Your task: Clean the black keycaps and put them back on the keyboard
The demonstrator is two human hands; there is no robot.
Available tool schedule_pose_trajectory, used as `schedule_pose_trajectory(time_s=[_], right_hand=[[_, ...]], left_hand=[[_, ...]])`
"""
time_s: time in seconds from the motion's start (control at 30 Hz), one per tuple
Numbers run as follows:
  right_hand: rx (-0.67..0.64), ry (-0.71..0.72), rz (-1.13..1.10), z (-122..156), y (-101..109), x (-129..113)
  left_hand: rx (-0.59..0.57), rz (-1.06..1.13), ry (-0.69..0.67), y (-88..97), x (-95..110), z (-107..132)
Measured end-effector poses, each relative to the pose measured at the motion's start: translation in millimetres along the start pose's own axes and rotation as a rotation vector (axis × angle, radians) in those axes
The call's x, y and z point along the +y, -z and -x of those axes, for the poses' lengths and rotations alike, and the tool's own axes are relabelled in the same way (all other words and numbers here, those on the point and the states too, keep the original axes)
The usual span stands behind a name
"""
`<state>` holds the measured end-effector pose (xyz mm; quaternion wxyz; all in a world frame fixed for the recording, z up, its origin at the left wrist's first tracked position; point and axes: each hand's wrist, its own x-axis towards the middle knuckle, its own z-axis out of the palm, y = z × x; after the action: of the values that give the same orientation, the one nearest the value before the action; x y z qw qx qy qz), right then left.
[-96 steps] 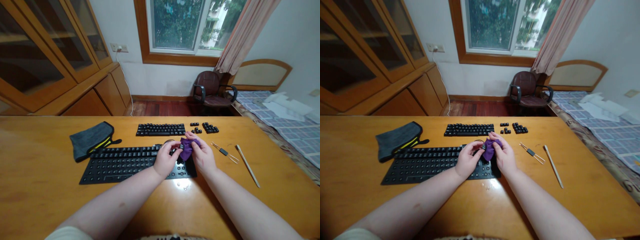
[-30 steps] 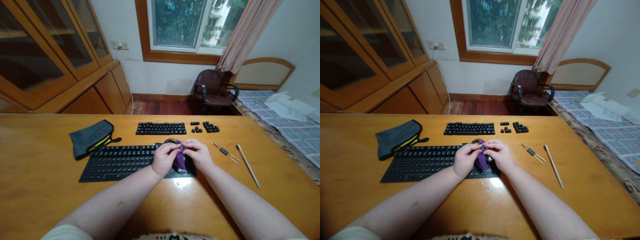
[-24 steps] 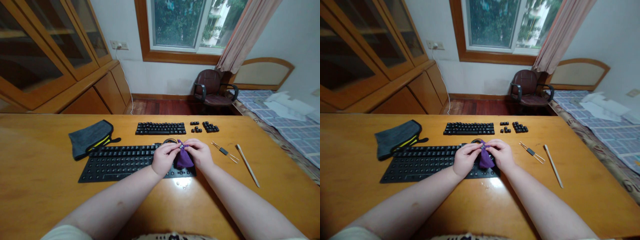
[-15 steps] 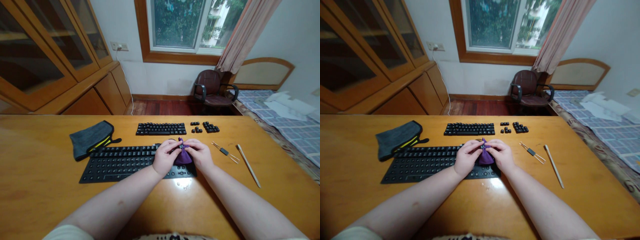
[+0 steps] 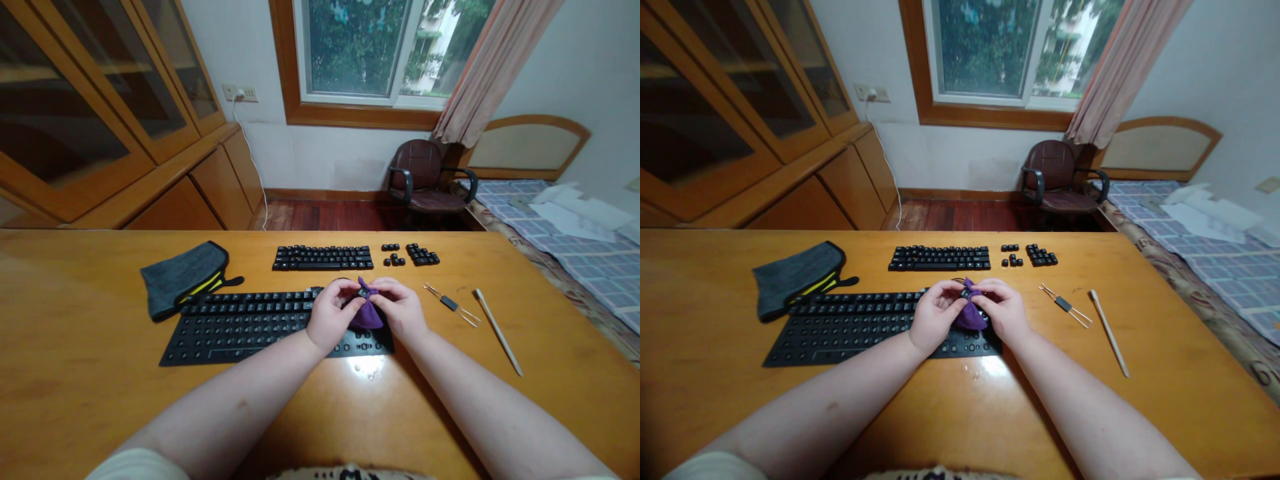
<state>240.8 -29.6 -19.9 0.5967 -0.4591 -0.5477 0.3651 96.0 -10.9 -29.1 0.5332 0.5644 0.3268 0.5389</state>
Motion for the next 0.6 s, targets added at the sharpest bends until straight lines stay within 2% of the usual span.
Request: schedule_pose_trajectory(time_s=[0.17, 0.3, 0.37, 0.6], right_hand=[[0.01, 0.013, 0.007, -1.2, 0.5, -0.2], [0.058, 0.008, 0.02, -1.4, 0.1, -0.3], [0.043, 0.012, 0.032, -1.4, 0.1, 0.0], [-0.066, 0.006, 0.054, -2.6, 2.3, 1.2]], left_hand=[[0.002, 0.004, 0.015, 1.2, -0.8, 0.5], [-0.029, -0.153, -0.094, 4.3, 4.8, -0.7], [-0.045, -0.251, -0.141, 4.9, 7.4, -1.6], [-0.006, -0.139, -0.035, 1.8, 4.1, -1.4]])
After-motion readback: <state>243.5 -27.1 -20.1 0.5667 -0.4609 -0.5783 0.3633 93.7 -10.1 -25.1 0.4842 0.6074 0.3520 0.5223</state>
